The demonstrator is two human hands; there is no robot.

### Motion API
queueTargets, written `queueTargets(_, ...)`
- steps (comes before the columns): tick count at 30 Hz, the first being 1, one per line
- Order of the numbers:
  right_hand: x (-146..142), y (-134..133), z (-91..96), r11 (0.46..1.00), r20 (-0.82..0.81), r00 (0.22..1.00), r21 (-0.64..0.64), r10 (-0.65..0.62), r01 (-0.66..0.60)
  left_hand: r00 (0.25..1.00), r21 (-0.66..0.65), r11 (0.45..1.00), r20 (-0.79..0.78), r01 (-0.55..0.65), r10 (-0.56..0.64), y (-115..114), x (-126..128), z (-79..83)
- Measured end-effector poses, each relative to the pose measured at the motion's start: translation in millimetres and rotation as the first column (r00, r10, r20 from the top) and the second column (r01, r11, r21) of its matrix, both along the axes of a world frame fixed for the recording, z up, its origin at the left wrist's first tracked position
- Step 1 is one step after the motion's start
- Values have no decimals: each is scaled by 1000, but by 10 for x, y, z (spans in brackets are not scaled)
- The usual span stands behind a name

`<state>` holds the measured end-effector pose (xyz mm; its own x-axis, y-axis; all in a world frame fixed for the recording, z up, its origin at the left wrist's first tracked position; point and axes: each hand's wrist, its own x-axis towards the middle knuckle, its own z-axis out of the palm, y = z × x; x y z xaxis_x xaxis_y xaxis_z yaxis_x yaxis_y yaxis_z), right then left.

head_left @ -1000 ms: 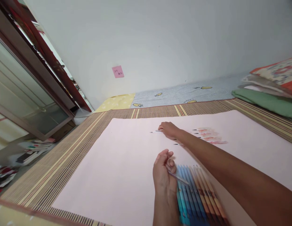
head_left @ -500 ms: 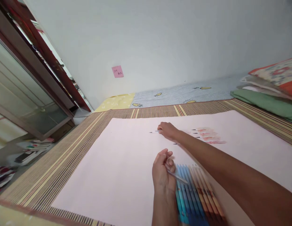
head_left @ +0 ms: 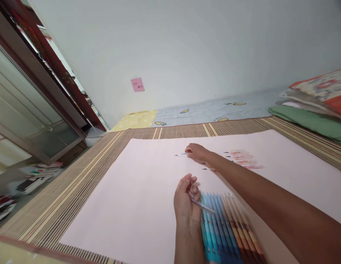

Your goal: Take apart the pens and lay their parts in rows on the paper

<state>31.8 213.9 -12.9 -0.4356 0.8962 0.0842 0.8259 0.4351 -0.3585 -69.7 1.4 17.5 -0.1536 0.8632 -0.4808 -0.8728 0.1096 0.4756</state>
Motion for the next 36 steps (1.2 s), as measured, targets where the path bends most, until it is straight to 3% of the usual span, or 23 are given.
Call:
queueTargets(6, -48, -37, 21, 1000, 35, 999, 20, 0, 0, 1000, 6, 1000, 4, 5, -5, -4, -4, -15)
queueTargets(13, 120, -43, 128, 998, 87, 995, 16, -56, 55, 1000, 15, 1000, 16, 7, -8, -18, -2, -17)
queueTargets(19, 67, -203, 254, 997, 68, 995, 26, -70, 68, 999, -2, 1000, 43, 7, -6, -3, -22, 23)
queueTargets(22, 32, -465, 385, 999, -23, 999, -3, -42, 42, 994, 6, 998, 99, -57, 57, 4, -126, 74)
queueTargets(24, 52, -765, 491, 991, -197, 979, -115, 49, -73, 987, 29, 994, 124, -108, 104, 0, -205, 103)
queueTargets(27, 117, -1333, 632, 907, -488, 860, -281, 147, -315, 980, 62, 984, 121, -168, 159, -10, -276, 120)
queueTargets(29, 148, -1686, 677, 866, -512, 849, -360, 128, -347, 976, 70, 978, 112, -197, 188, -14, -279, 111)
queueTargets(30, 155, -1831, 677, 870, -494, 861, -365, 119, -330, 974, 73, 976, 109, -206, 198, -15, -270, 102)
queueTargets(32, 153, -2035, 629, 916, -442, 890, -305, 106, -261, 973, 78, 975, 112, -209, 200, -17, -241, 80)
queueTargets(36, 127, -2169, 415, 977, -328, 925, -20, 193, -211, 977, 105, 976, 114, -193, 181, -24, -192, 59)
